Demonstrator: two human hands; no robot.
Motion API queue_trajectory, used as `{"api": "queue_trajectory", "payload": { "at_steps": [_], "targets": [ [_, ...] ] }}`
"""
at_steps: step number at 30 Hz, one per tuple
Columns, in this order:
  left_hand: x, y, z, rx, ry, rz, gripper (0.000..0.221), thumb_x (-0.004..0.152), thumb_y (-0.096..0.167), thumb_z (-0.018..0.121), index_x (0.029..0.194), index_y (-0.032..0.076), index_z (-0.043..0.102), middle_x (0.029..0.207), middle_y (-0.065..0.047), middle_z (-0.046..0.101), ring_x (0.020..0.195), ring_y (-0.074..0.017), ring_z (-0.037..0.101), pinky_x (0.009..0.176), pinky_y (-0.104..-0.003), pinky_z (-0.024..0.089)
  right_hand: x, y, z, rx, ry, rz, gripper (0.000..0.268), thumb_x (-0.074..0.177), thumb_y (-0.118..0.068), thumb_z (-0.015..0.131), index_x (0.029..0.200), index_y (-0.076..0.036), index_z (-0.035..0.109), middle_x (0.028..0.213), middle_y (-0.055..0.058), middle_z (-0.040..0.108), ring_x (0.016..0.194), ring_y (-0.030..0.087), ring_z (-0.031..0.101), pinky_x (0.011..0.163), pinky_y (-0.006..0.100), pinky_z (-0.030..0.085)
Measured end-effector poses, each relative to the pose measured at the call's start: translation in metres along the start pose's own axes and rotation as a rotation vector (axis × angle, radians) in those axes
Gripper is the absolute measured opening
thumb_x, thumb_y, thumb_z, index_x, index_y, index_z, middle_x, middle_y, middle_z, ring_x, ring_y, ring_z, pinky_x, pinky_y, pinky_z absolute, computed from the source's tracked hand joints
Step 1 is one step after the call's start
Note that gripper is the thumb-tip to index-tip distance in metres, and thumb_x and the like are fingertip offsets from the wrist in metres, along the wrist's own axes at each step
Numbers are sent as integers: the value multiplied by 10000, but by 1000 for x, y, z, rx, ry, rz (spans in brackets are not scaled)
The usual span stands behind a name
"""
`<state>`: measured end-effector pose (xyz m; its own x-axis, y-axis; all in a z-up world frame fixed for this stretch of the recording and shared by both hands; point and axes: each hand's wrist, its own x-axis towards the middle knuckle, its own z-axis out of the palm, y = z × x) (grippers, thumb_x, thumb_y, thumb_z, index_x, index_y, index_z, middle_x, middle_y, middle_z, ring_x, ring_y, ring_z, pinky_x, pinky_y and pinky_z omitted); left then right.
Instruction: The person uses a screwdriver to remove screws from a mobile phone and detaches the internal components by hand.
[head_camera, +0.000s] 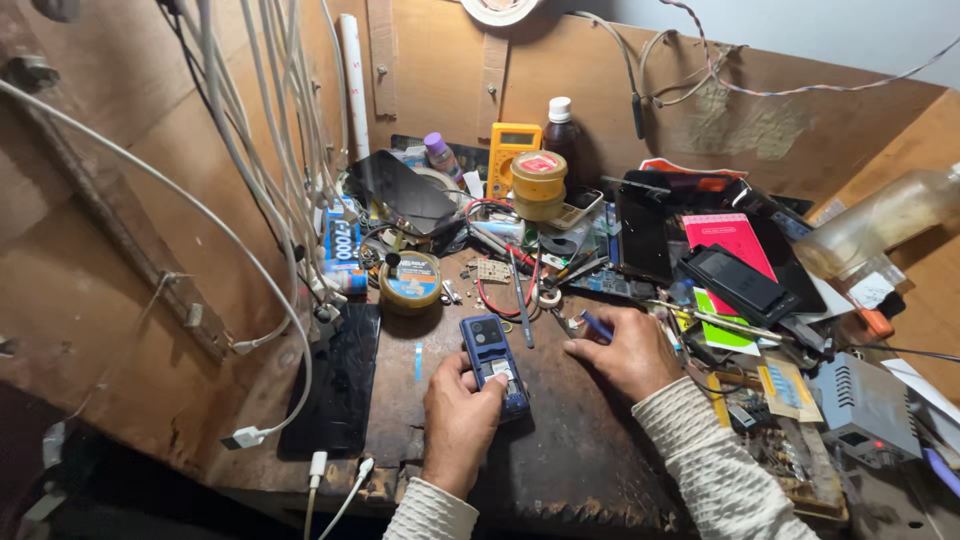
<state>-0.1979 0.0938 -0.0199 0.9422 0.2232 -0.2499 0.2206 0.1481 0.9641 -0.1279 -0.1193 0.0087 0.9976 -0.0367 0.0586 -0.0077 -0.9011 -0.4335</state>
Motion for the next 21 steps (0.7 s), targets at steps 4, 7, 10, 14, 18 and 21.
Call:
{"api": "queue_trajectory", "payload": {
  "at_steps": [4, 7, 10, 14, 18, 21],
  "targets": [
    [1, -3, -1, 0, -4, 27, 328, 826, 54, 689, 1139, -33, 641, 898, -130, 817, 746, -173, 785, 658, -306, 619, 4, 8, 4, -74, 261, -57, 353, 737, -348, 862, 904, -50, 773, 837, 197, 739, 778, 367, 715, 713, 457, 543],
    [1, -2, 1, 12, 18, 12, 332, 816, 54, 696, 1135, -20, 647, 906, -115, 812, 758, -162, 784, 662, -307, 617, 7, 15, 2, -28, 326, -93, 330, 754, -336, 843, 867, -38, 757, 795, 199, 728, 747, 363, 706, 695, 458, 536],
    [0, -5, 0, 17, 21, 24, 314, 820, 58, 690, 1121, -19, 640, 902, -132, 810, 753, -176, 784, 656, -317, 619, -4, 16, 1, 57, 224, -13, 334, 794, -367, 815, 842, -44, 748, 720, 175, 713, 647, 308, 691, 648, 426, 527],
    [5, -16, 3, -132, -6, 24, 268, 829, 30, 672, 1089, -29, 639, 866, -124, 794, 714, -163, 755, 631, -300, 594, -22, 5, 8, 158, -39, -26, 411, 825, -445, 811, 776, -40, 765, 628, 132, 686, 569, 185, 603, 566, 354, 483],
    [7, -31, 11, -505, -94, 24, 221, 866, 19, 676, 1066, -74, 651, 842, -104, 757, 691, -149, 698, 621, -275, 550, -39, -9, 23, 586, -366, 63, 362, 812, -371, 833, 798, -11, 787, 687, 61, 757, 583, 88, 655, 554, 265, 494],
    [1, -31, 15, -616, -140, 38, 238, 876, 35, 690, 1084, -71, 646, 866, -85, 747, 718, -129, 688, 651, -260, 546, -39, -8, 31, 877, -453, -38, 272, 842, -242, 811, 853, 30, 792, 772, 63, 794, 670, 90, 702, 627, 247, 542]
  ]
}}
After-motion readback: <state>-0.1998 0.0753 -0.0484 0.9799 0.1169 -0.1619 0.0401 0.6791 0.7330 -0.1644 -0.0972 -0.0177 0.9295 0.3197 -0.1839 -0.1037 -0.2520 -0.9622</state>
